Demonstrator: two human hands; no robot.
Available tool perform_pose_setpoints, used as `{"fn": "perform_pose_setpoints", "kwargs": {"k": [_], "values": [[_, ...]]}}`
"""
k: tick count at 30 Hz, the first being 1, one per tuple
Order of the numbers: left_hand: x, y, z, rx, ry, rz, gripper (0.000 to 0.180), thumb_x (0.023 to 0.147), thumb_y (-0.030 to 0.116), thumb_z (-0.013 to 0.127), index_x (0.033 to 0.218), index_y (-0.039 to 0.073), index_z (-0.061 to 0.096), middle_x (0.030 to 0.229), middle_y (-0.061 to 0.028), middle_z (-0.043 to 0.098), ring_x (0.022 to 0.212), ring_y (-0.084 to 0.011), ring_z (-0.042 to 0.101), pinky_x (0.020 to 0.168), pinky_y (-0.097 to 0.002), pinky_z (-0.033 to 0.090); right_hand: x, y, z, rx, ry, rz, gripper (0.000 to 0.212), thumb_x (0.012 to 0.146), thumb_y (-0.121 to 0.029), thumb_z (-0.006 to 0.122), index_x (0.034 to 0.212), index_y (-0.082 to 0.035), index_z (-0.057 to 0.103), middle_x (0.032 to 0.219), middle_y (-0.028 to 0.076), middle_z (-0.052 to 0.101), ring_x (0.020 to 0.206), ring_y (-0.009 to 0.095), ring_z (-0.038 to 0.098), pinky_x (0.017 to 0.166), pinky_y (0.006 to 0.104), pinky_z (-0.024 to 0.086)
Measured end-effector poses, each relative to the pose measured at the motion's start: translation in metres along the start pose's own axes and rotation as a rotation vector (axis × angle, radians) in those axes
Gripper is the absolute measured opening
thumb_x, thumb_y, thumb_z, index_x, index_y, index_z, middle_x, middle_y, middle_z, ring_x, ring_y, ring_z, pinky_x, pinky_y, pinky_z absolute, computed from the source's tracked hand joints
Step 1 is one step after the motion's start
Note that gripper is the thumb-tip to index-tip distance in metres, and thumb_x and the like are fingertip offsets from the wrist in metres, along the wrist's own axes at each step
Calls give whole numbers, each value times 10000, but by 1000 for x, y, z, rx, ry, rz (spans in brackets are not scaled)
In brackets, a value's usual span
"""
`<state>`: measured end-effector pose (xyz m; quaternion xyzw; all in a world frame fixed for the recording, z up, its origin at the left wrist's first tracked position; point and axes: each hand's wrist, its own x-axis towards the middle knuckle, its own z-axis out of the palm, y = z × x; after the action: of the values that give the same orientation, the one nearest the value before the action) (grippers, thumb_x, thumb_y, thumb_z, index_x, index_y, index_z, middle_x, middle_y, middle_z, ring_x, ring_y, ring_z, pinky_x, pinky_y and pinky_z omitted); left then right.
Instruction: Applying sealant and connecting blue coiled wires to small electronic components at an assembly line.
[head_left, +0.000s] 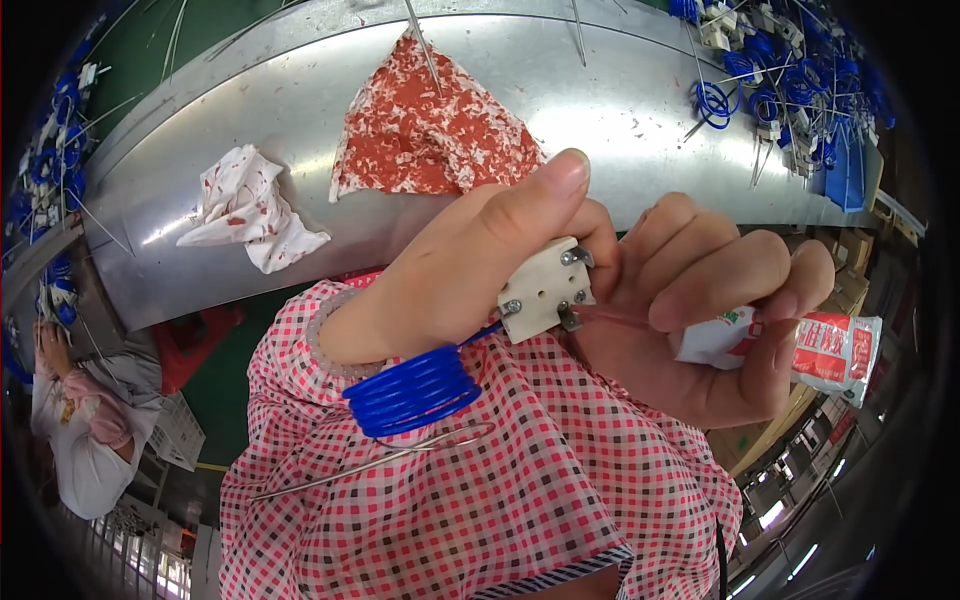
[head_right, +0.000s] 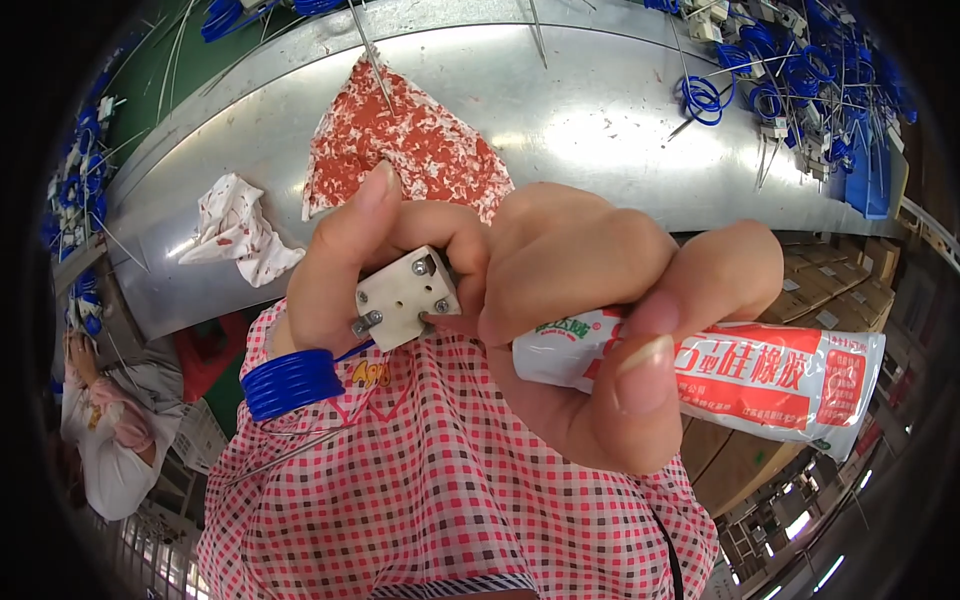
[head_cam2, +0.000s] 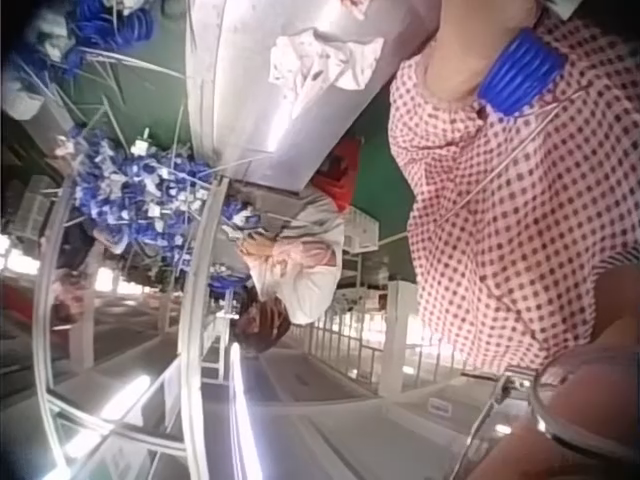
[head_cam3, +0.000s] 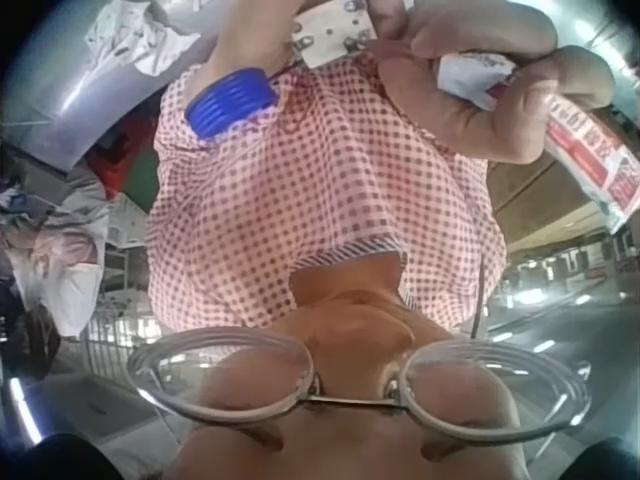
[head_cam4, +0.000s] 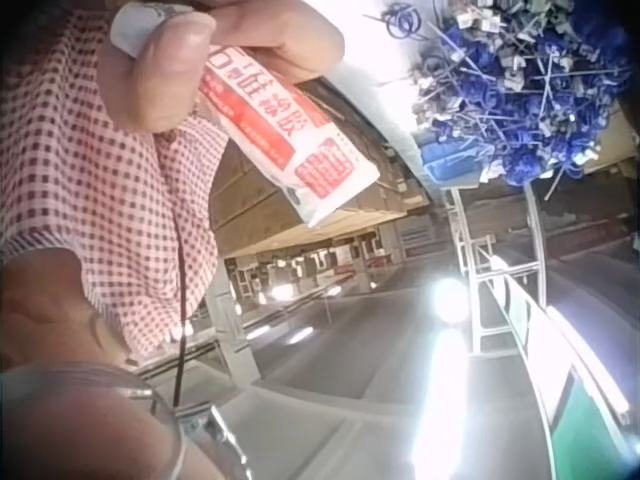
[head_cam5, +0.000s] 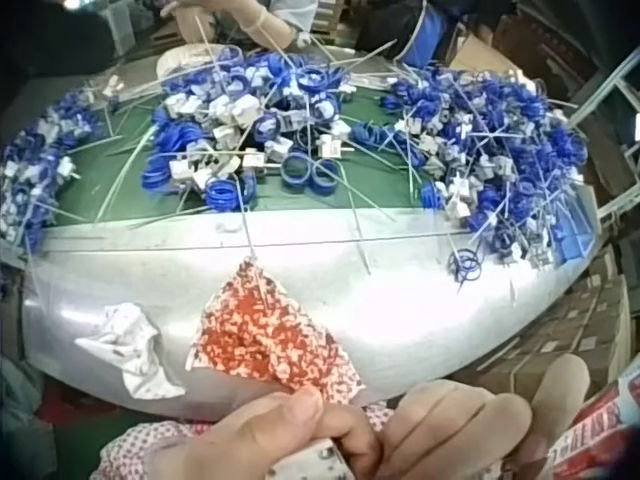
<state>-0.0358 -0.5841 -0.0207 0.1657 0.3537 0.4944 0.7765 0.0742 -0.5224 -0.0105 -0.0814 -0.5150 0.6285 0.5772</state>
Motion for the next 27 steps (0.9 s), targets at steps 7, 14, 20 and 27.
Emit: {"fn": "perform_pose_setpoints", "kwargs": {"k": [7, 14, 20, 27], "values": [[-3, 1, 3, -26, 27, -24, 660, 878, 562, 248, 712, 3, 557, 665, -34, 525, 632, -80, 451, 595, -203, 356, -1, -1, 2, 0, -34, 18, 186, 859, -227, 344, 908, -49, 366, 540, 93, 449, 333, 149, 302, 393, 286, 333], [-2, 2, 6, -11, 61, -36, 655, 877, 559, 255, 711, 2, 557, 675, -41, 532, 647, -91, 465, 615, -211, 368, -1, 0, 3, -52, -28, -8, 176, 866, -214, 342, 918, -46, 361, 550, 110, 460, 339, 153, 311, 405, 290, 337], [-1, 2, 7, -26, 53, -3, 655, 879, 554, 256, 717, -5, 557, 688, -46, 535, 661, -96, 468, 619, -213, 368, -1, -3, 7, -98, -22, -11, 170, 868, -211, 344, 912, -47, 347, 572, 125, 477, 359, 165, 349, 434, 301, 343], [2, -1, 2, 1, 34, -32, 652, 827, 595, 293, 750, 12, 575, 706, -50, 557, 636, -102, 495, 565, -220, 377, -1, 2, 2, -128, -127, -99, 159, 873, -227, 349, 882, -69, 332, 583, 106, 488, 369, 156, 357, 435, 280, 343]]}}
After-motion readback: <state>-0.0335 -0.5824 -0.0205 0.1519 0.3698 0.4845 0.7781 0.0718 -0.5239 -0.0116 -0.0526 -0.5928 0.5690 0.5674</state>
